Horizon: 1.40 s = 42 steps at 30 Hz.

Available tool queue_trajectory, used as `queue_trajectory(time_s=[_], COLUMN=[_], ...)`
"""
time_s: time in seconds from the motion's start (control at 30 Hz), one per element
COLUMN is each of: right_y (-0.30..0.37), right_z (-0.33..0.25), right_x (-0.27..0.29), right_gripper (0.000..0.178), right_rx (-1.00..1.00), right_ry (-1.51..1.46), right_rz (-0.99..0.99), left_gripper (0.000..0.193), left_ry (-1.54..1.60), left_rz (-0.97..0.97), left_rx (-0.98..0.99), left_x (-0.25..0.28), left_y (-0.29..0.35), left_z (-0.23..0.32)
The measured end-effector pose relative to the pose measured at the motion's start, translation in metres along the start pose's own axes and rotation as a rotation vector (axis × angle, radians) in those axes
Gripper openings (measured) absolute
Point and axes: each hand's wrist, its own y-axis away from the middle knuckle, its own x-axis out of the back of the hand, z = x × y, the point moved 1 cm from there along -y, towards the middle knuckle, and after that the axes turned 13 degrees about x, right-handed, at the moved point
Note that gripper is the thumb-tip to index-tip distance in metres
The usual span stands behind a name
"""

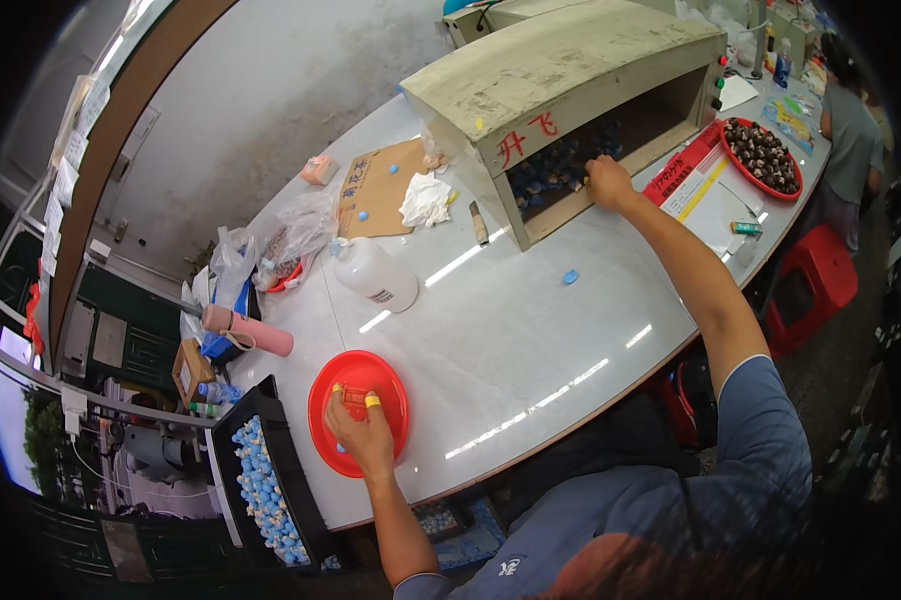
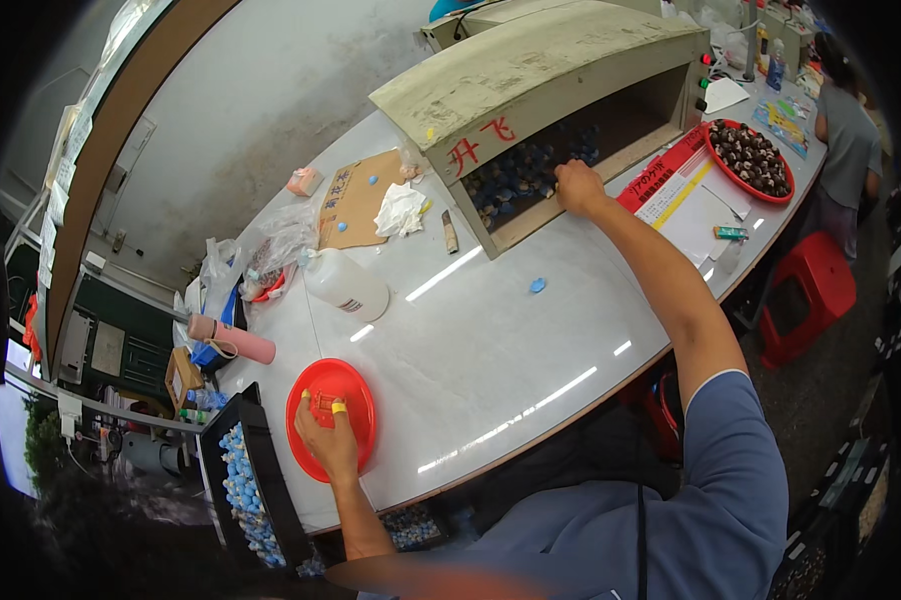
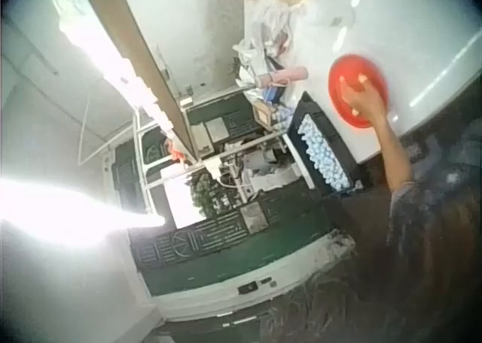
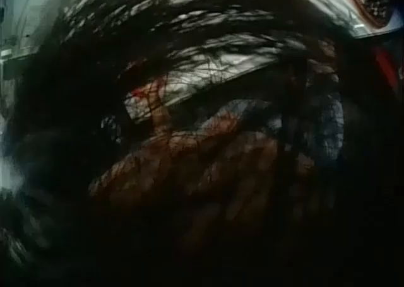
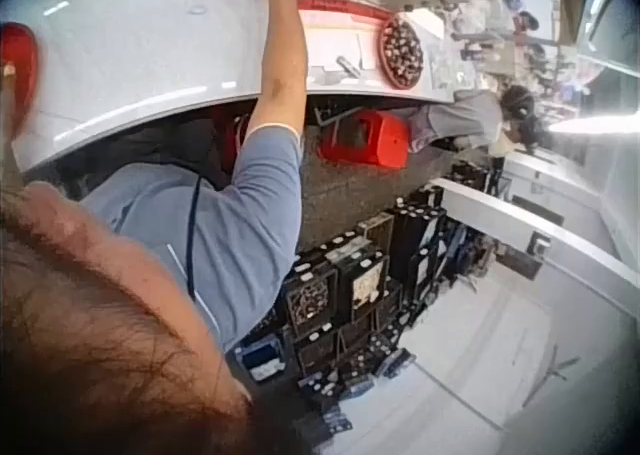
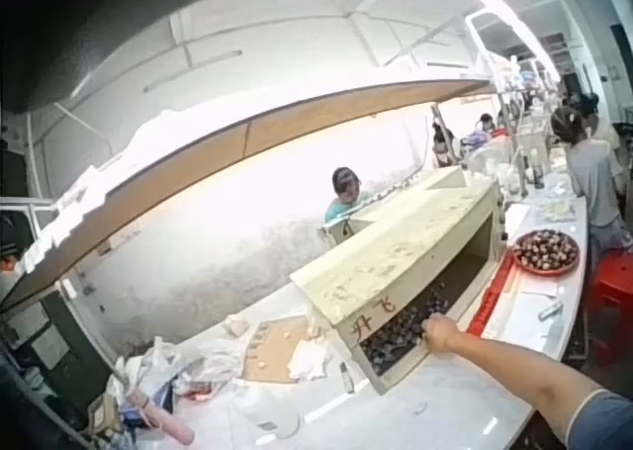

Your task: The person assembles small blue and yellow plastic toy parts at a workbench, joining them together with glue from a bottle.

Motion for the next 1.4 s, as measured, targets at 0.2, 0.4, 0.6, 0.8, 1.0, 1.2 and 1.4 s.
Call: queue_trajectory(time_s=[0.2, 0.4, 0.6, 0.8, 1.0, 1.2, 1.4], right_y=[-0.018, -0.033, -0.046, -0.044, -0.028, -0.04, -0.018], right_z=[-0.003, 0.028, 0.06, 0.06, 0.029, 0.047, -0.004], right_x=[-0.005, -0.016, -0.045, -0.035, -0.023, -0.047, -0.01], right_gripper=[0.022, 0.028, 0.042, 0.046, 0.022, 0.023, 0.024], right_rx=[-0.108, -0.079, -0.108, -0.118, -0.005, 0.188, 0.126], right_ry=[0.025, 0.116, 0.074, 0.112, 0.143, 0.23, 0.174], right_rz=[-0.007, -0.104, 0.066, 0.012, 0.129, 0.09, -0.048], left_gripper=[0.041, 0.038, 0.037, 0.035, 0.034, 0.031, 0.031], left_ry=[0.145, 0.247, 0.254, 0.321, 0.342, 0.376, 0.408], left_rz=[-0.072, -0.159, -0.187, -0.218, -0.255, -0.275, -0.276], left_rx=[-0.205, -0.243, -0.289, -0.298, -0.28, -0.297, -0.316], left_x=[-0.014, -0.026, -0.032, -0.035, -0.036, -0.039, -0.043], left_y=[0.017, 0.027, 0.035, 0.04, 0.043, 0.044, 0.047], left_z=[0.031, 0.04, 0.048, 0.049, 0.054, 0.061, 0.062])
